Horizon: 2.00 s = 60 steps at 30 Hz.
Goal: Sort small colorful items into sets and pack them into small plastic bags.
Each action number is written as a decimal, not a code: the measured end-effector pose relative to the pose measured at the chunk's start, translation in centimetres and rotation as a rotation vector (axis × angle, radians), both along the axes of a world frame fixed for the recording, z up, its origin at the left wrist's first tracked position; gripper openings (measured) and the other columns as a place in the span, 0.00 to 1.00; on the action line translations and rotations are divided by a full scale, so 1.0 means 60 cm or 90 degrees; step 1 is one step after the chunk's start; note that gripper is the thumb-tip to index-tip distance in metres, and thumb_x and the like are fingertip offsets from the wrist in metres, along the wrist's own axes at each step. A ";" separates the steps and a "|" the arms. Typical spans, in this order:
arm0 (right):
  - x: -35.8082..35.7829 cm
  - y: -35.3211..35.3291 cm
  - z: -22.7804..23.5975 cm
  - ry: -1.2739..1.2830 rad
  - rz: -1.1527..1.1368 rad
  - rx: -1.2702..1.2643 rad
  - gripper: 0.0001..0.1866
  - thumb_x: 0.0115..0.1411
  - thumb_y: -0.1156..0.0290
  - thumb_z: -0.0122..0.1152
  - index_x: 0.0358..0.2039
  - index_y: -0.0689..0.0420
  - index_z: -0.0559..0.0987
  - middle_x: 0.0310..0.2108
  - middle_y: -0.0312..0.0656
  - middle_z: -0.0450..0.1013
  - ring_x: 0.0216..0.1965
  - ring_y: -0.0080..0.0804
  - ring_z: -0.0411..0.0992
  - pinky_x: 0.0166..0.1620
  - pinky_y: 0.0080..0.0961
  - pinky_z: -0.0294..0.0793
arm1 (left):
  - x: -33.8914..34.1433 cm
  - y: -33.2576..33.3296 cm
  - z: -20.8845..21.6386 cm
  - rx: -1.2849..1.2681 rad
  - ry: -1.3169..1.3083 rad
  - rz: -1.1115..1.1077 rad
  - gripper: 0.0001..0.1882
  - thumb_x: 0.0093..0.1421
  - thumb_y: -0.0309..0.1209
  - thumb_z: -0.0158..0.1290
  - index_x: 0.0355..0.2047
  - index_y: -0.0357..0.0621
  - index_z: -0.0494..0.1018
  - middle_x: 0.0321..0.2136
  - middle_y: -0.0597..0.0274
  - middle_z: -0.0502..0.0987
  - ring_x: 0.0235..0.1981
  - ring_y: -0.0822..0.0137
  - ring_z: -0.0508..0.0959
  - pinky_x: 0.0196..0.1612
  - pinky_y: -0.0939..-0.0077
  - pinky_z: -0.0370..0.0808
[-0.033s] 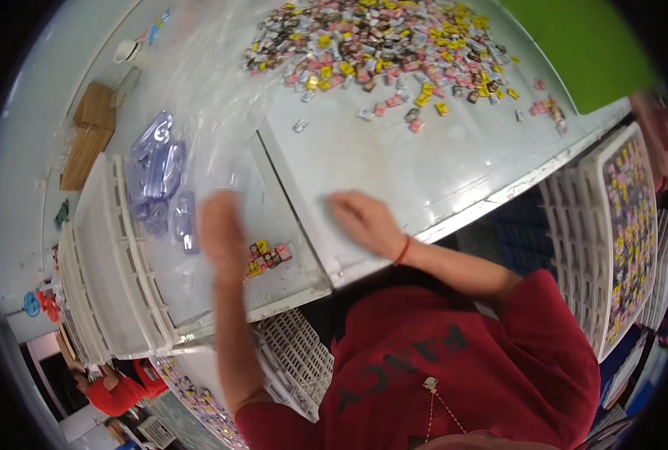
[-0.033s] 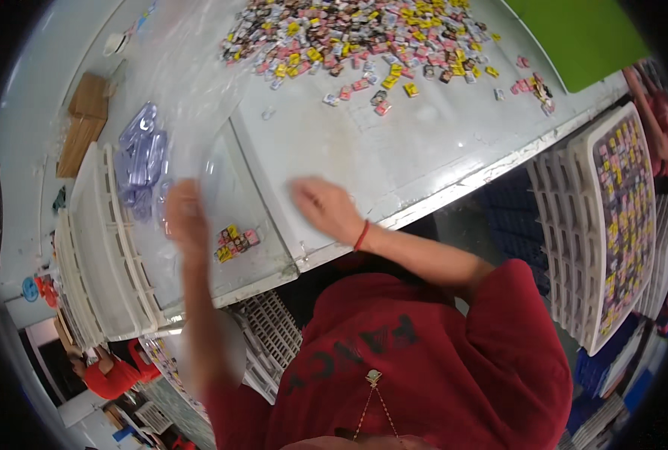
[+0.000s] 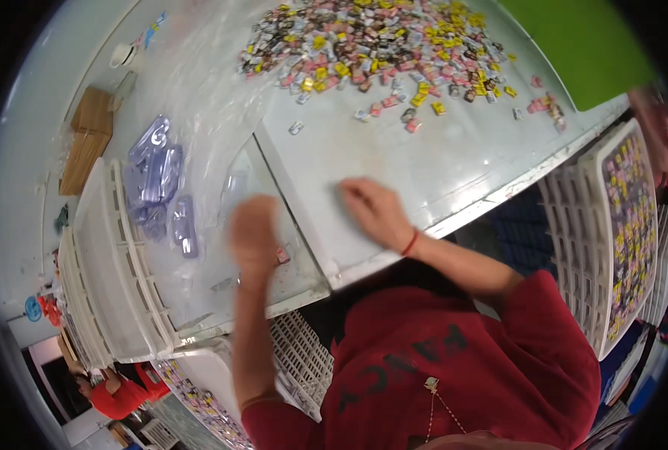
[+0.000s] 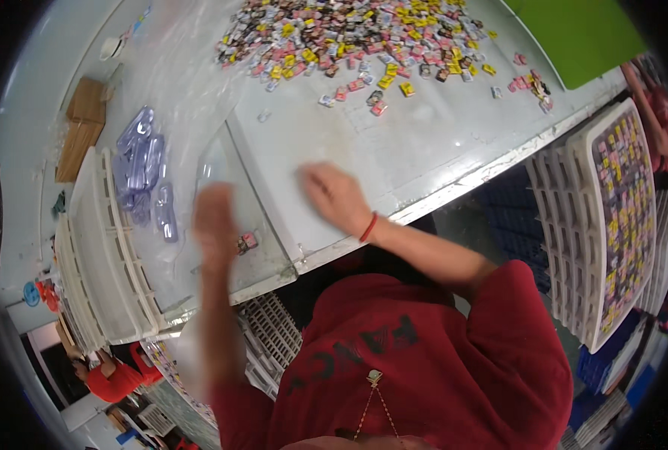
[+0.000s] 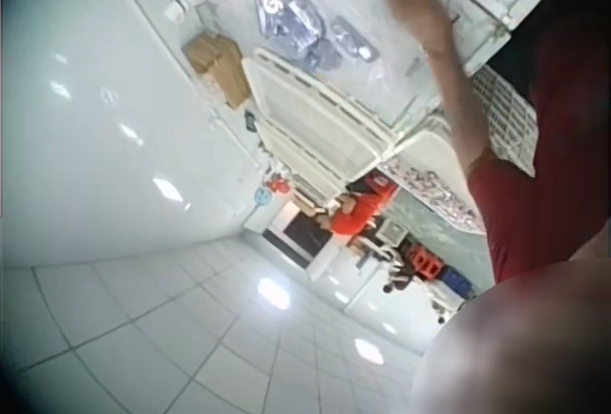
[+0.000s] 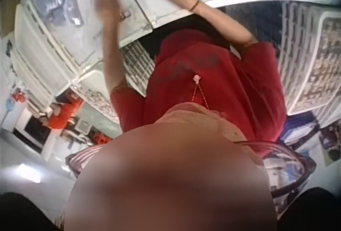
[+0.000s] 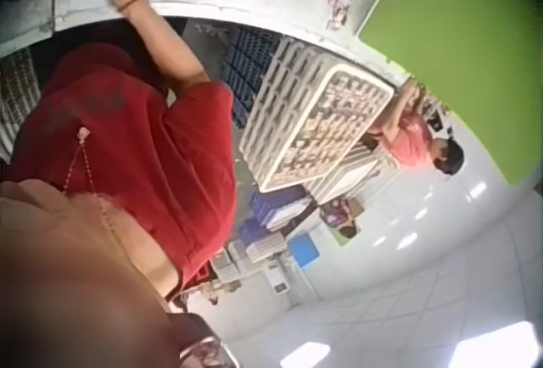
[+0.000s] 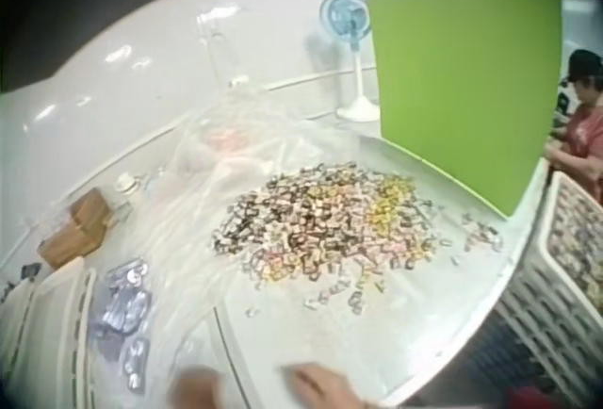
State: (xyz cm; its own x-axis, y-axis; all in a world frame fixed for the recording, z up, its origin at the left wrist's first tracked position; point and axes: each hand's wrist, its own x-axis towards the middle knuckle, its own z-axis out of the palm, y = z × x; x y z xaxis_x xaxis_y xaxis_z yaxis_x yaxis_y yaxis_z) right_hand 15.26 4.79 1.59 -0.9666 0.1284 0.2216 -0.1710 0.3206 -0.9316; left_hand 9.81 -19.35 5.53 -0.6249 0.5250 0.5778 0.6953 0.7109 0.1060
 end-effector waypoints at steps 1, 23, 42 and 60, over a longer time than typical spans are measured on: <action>-0.015 0.035 -0.005 0.033 -0.061 0.025 0.10 0.59 0.77 0.55 0.43 0.60 0.77 0.34 0.45 0.75 0.32 0.32 0.74 0.36 0.24 0.73 | 0.030 0.062 -0.022 -0.061 -0.061 -0.026 0.11 0.55 0.21 0.52 0.39 0.38 0.74 0.40 0.53 0.76 0.43 0.54 0.76 0.47 0.62 0.73; -0.158 0.168 -0.021 0.144 -0.122 0.572 0.17 0.54 0.72 0.53 0.44 0.62 0.74 0.47 0.49 0.71 0.47 0.43 0.68 0.51 0.38 0.64 | -0.167 0.322 -0.093 0.084 -0.290 -0.078 0.29 0.45 0.31 0.66 0.49 0.38 0.71 0.44 0.50 0.74 0.45 0.51 0.74 0.48 0.64 0.72; -0.137 0.194 0.002 0.123 -0.046 0.502 0.18 0.48 0.70 0.66 0.41 0.55 0.78 0.39 0.39 0.74 0.44 0.40 0.69 0.50 0.39 0.63 | -0.171 0.270 -0.049 0.117 -0.480 -0.137 0.24 0.49 0.25 0.62 0.48 0.37 0.72 0.43 0.50 0.76 0.44 0.53 0.76 0.44 0.66 0.76; -0.217 0.243 -0.012 0.124 0.048 0.614 0.16 0.52 0.70 0.63 0.43 0.48 0.78 0.40 0.35 0.74 0.46 0.36 0.69 0.52 0.38 0.62 | -0.157 0.283 -0.069 0.090 -0.365 -0.147 0.22 0.49 0.30 0.63 0.46 0.41 0.75 0.45 0.57 0.77 0.45 0.59 0.76 0.44 0.70 0.76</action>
State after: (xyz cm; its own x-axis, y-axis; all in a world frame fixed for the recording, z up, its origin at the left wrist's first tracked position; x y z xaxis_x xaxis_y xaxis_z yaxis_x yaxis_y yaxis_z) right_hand 2.26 19.35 0.89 -0.9006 -0.2515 0.3546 -0.3449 0.9098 -0.2307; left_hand 0.40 -2.38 1.37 -0.7355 0.6264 0.2583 0.6337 0.5010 0.5894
